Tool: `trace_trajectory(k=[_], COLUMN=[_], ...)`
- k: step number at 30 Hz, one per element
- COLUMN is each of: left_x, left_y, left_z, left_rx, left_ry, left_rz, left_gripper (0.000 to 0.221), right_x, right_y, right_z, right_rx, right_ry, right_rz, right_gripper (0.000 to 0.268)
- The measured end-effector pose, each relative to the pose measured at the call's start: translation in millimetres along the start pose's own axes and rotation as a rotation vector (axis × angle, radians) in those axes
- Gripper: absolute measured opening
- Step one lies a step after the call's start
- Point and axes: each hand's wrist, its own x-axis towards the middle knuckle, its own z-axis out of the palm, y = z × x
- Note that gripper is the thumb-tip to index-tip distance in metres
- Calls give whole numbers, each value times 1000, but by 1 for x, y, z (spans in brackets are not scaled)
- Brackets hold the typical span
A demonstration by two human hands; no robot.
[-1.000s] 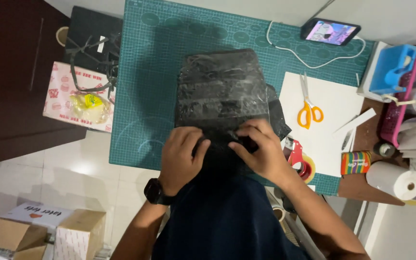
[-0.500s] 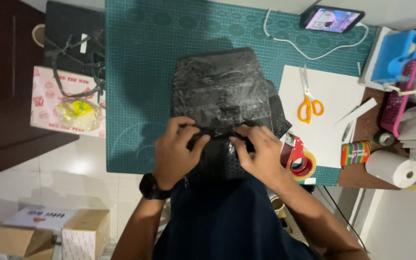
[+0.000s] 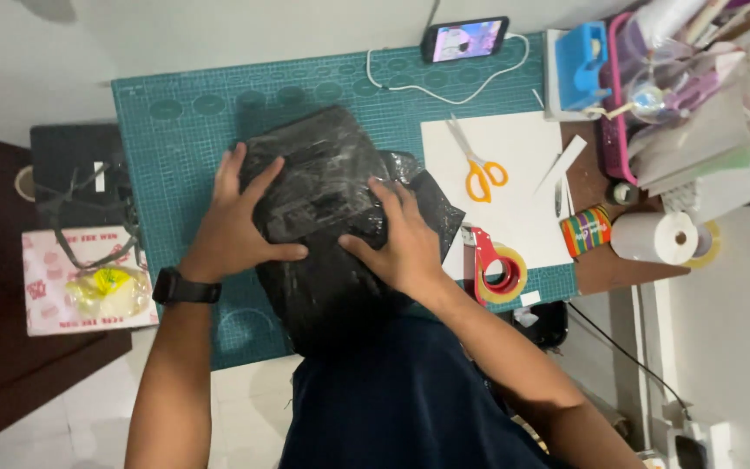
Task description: Wrapping an item in black bubble wrap, sealing it with tape, and applying a label.
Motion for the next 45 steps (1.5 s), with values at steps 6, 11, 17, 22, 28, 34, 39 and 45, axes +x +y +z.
trace_trajectory(k=[6,11,17,22,28,34,39,45], left_x=[-36,-105,-180,-171,-107,-112,-117,-121], left_y=[7,43,107,89,58,56,51,52], left_z=[11,62,110,96,114,108,102,97], left_rx=[102,311,270,625,600,660,710,742], left_ry=[36,447,80,612,572,508,468,452], left_rz=[-124,-374,-1007,-205,223,254,256,252], left_gripper=[129,116,99,38,59,58,56,68], right_x=[17,70,97,76,77,79,67,-8], right_y=[17,-15,-41,-26,-1,4,24,213], right_z=[5,-16,46,72,85,91,40,27], right_rx=[-83,-64,-342,-222,103,266,880,447], right_ry=[-143,-466,-611,-338,-211,-175,74,378], right_rz=[-40,-540,-960,-970,-855,-787,-485,17], right_gripper=[86,76,77,76,85,63,25,17])
